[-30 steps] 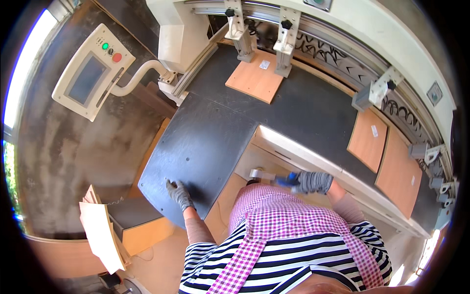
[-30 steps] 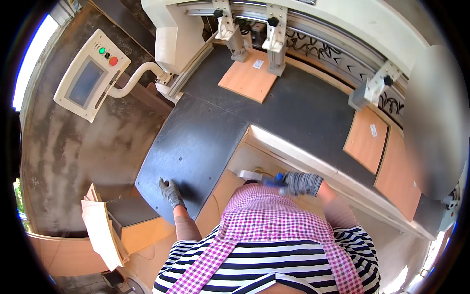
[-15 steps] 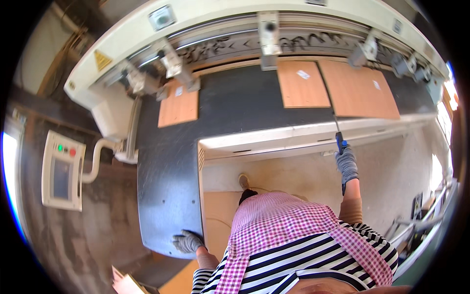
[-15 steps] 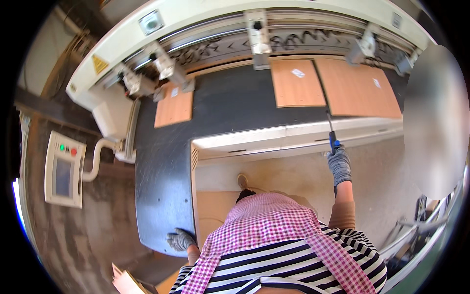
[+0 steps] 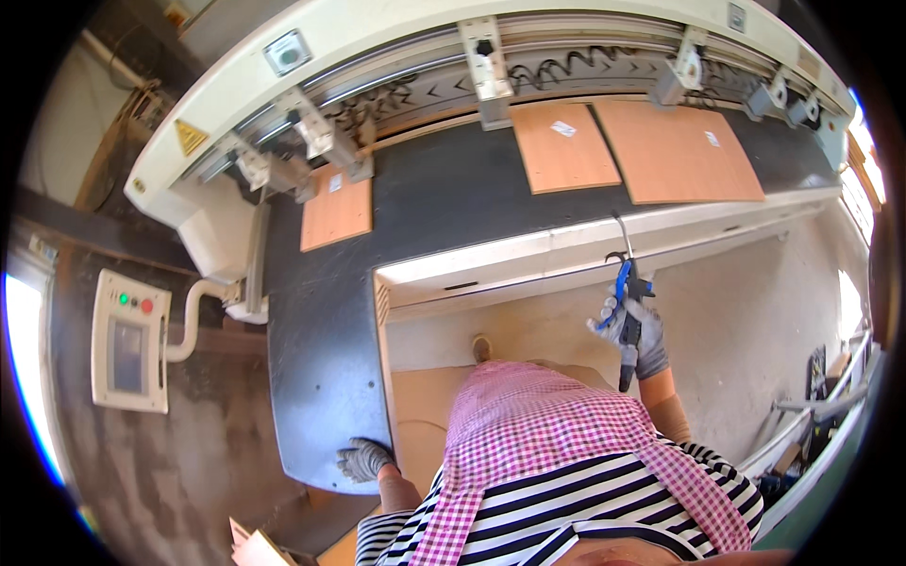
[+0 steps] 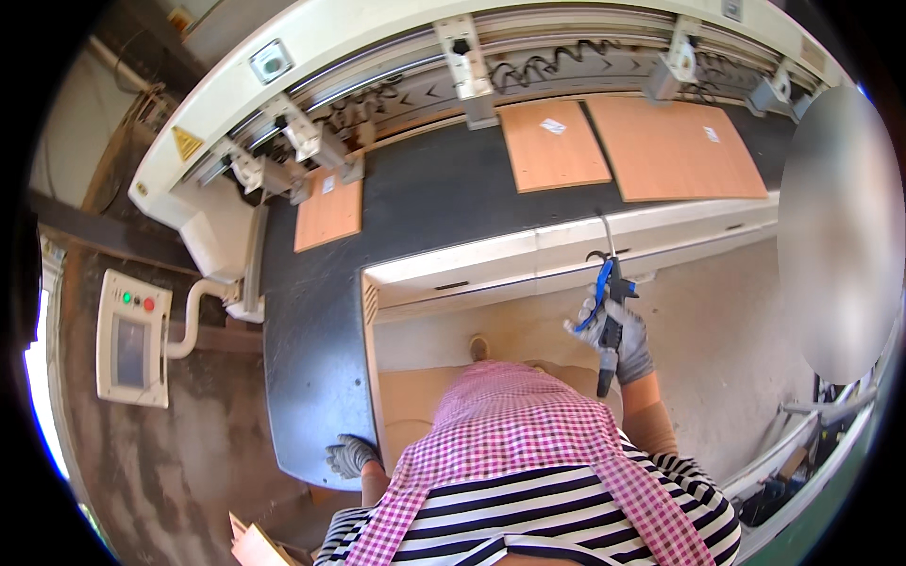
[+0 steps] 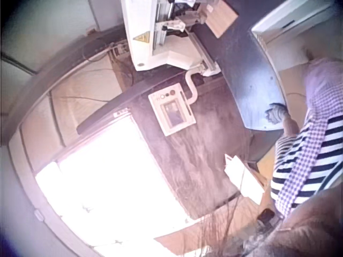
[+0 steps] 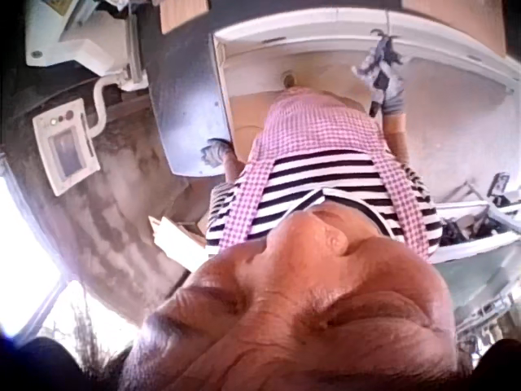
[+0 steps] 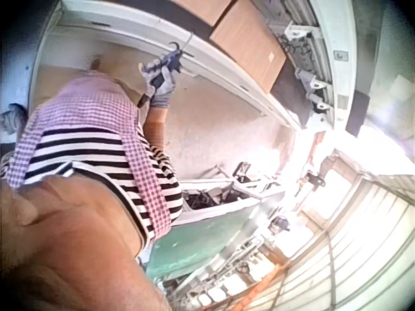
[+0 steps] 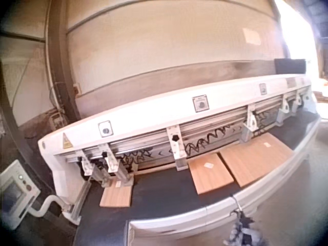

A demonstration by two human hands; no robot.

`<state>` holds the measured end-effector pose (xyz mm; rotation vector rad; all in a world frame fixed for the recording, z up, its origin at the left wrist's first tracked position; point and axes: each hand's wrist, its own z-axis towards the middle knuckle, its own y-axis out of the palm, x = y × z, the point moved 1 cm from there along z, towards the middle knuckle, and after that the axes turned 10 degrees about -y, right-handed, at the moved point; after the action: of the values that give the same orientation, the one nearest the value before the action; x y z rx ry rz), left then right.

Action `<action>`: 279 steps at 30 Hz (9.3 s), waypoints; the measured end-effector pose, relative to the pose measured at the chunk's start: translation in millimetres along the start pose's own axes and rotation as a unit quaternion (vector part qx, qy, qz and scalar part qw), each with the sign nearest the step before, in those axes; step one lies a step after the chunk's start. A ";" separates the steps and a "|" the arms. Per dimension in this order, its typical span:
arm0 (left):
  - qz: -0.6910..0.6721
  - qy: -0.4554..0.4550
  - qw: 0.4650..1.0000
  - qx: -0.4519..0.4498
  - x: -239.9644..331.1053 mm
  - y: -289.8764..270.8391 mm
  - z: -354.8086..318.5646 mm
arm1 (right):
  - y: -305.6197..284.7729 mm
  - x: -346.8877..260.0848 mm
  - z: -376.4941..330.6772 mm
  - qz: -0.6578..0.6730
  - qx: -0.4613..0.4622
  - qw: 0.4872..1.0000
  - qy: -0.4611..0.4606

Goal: The person repeatedly picks up wooden boards from a conveyor belt and places them on a machine table. They then use a handheld air blower to clean the machine's surface and the boards, moving between the conveyor and the machine throughout the clip.

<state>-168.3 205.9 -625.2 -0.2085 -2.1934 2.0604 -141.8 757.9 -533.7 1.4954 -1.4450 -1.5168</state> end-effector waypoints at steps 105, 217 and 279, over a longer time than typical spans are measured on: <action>-0.096 0.553 0.819 -0.120 479.0 -53.8 -25.1 | 357.2 184.2 316.4 -0.836 -0.151 0.346 -0.399; -0.104 0.070 0.989 0.075 -75.0 18.5 6.8 | 13.6 58.2 120.9 -0.594 -0.112 0.791 0.095; -0.094 0.051 0.993 0.055 -30.6 10.1 13.4 | 34.7 91.3 217.7 -0.632 -0.072 0.769 0.058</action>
<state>-140.5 187.7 -636.0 -0.0897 -1.9538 2.0123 -374.9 729.8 -576.0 2.5751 -0.0151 -2.0370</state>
